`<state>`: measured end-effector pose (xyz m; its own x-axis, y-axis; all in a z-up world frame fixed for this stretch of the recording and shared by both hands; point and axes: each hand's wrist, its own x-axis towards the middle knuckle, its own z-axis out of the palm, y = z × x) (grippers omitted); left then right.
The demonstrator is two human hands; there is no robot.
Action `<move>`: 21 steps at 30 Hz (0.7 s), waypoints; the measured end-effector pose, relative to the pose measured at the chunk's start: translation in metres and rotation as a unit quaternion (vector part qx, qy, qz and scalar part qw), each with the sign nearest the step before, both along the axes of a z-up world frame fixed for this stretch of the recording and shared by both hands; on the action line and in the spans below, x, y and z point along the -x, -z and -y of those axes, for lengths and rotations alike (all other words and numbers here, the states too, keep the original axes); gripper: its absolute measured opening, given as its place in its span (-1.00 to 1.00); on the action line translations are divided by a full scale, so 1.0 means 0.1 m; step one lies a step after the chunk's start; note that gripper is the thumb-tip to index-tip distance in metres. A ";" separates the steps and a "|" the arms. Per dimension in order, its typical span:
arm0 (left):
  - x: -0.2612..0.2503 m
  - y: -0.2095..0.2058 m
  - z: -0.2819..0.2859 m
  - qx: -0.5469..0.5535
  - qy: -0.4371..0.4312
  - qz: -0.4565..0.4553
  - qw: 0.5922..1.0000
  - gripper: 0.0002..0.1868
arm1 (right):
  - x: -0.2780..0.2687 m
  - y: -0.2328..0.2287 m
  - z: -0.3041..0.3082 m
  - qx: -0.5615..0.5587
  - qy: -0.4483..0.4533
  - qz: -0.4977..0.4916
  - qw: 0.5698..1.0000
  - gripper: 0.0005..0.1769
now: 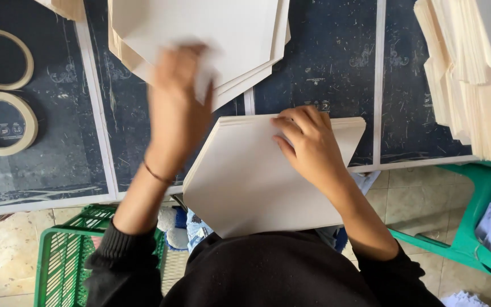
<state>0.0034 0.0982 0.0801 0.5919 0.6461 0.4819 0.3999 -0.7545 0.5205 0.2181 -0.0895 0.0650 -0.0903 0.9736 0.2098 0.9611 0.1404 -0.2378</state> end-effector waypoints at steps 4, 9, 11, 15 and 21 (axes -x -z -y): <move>-0.09 0.34 0.56 -0.039 0.078 -0.032 0.996 -0.92 | 0.01 0.06 0.01 -0.022 0.015 -0.018 0.999 -0.74; -0.02 0.28 0.81 -0.110 0.062 -0.070 0.989 -0.90 | 0.02 -0.01 0.03 -0.010 0.021 -0.007 1.000 -0.81; -0.01 0.30 0.87 -0.118 0.065 -0.074 0.988 -0.90 | 0.02 0.05 0.07 -0.009 0.011 -0.002 1.000 -0.81; 0.00 0.30 0.87 -0.090 0.064 -0.089 0.990 -0.76 | 0.01 0.10 0.06 0.006 0.007 -0.015 1.000 -0.78; -0.01 0.27 0.84 -0.068 0.064 -0.088 0.992 -0.86 | -0.08 -0.08 -0.06 0.029 -0.009 -0.056 0.998 -0.80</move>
